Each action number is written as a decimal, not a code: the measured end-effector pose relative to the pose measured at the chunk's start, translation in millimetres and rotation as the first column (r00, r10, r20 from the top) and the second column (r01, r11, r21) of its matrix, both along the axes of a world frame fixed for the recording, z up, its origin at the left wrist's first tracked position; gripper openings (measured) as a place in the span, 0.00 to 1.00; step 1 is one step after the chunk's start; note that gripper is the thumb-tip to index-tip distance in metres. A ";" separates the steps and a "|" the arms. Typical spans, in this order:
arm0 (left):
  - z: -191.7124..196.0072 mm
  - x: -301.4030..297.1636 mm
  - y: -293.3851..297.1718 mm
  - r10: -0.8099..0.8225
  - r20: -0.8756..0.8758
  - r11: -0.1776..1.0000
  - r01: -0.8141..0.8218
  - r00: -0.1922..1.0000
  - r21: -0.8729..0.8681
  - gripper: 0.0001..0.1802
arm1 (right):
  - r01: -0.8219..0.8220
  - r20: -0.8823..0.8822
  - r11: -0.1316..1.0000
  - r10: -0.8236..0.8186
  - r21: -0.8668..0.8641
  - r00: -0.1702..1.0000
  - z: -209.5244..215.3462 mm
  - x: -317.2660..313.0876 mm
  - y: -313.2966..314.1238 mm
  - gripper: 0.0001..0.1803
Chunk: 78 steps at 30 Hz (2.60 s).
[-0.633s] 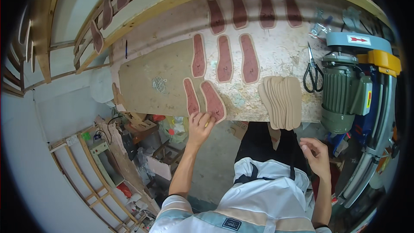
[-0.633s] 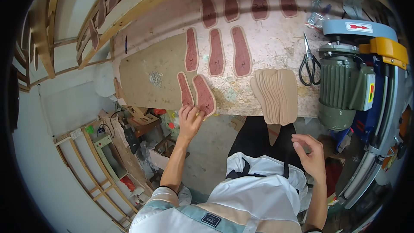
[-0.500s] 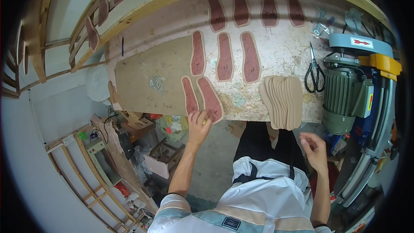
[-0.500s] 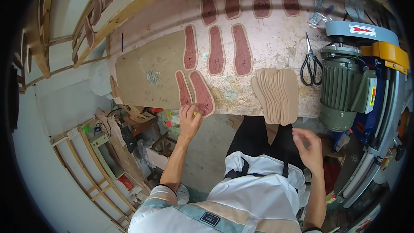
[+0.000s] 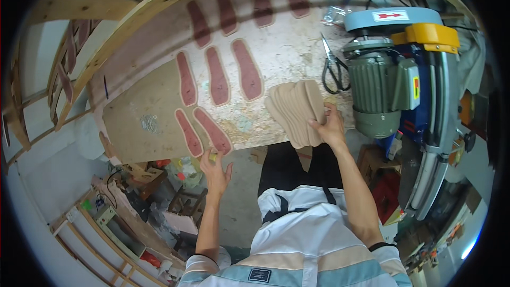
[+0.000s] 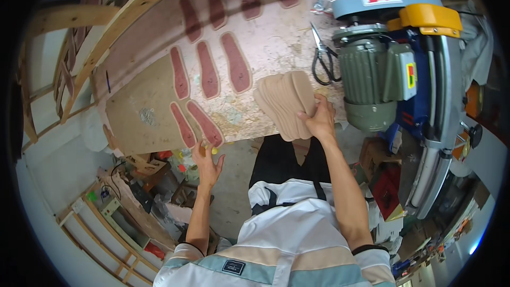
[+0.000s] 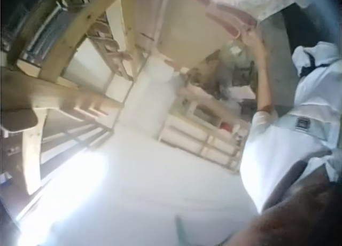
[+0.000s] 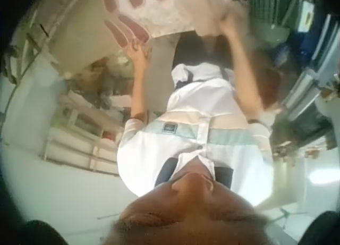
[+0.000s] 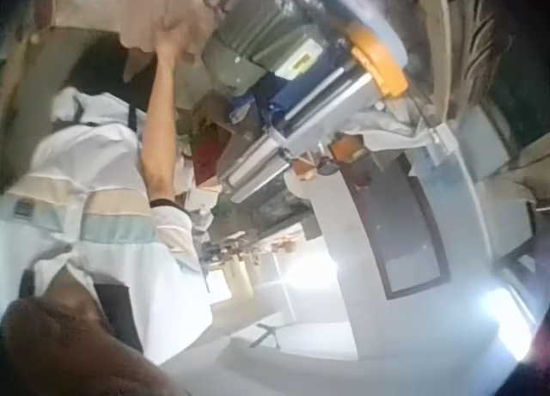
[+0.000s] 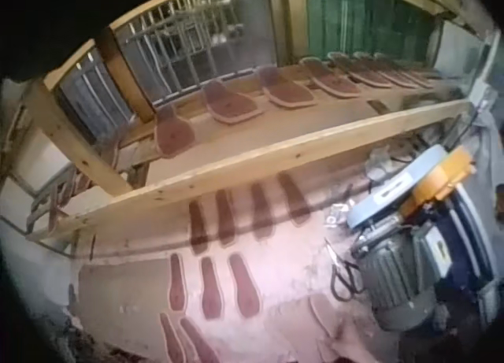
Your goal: The person skives the edges of insole pads using a machine, takes insoles from an overhead rack, and lays them out on the workbench.
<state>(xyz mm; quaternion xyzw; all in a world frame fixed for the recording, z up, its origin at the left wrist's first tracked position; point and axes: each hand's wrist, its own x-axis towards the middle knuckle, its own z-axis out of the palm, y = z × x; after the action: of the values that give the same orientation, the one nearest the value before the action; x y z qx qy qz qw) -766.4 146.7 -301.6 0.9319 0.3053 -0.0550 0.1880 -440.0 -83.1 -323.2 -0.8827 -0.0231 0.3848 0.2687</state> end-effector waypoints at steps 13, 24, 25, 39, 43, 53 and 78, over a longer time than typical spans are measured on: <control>52.9 107.4 -63.1 0.154 0.289 0.985 -0.123 0.945 -0.124 0.29 | -0.119 0.323 0.861 -0.055 0.494 0.945 65.8 2.2 -45.5 0.40; 123.7 263.2 -242.1 -0.138 0.429 0.526 0.433 0.893 -0.732 0.18 | 0.467 0.697 0.879 -0.393 0.094 0.599 263.4 70.4 -446.7 0.36; 126.6 271.0 -259.0 -0.175 0.412 0.487 0.442 0.894 -0.753 0.18 | 0.465 0.622 0.880 -0.420 0.100 0.661 265.0 70.5 -456.3 0.35; 95.0 321.6 -415.5 -0.076 0.011 0.030 0.014 0.997 -0.999 0.25 | 0.308 0.354 0.938 -0.345 0.158 0.869 262.3 73.6 -467.4 0.18; 76.6 320.3 -410.2 -0.104 -0.098 -0.068 -0.105 0.990 -0.992 0.21 | 0.319 0.387 0.907 -0.408 0.275 0.827 273.1 65.9 -465.7 0.15; 142.1 238.9 -237.3 0.045 0.370 0.308 0.340 0.928 -0.889 0.11 | 0.222 0.348 0.910 -0.346 0.350 0.871 285.6 27.5 -425.1 0.14; -36.2 59.6 281.8 -0.083 0.189 0.960 0.027 0.978 0.280 0.14 | -0.051 -0.047 0.944 0.070 0.326 0.996 115.0 -20.1 -32.1 0.11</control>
<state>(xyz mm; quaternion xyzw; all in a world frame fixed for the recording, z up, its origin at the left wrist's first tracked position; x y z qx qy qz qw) -706.7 428.5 -337.8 0.9579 0.2635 0.0763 0.0845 -460.1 -115.2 -208.2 -0.8139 -0.1053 0.4093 0.3988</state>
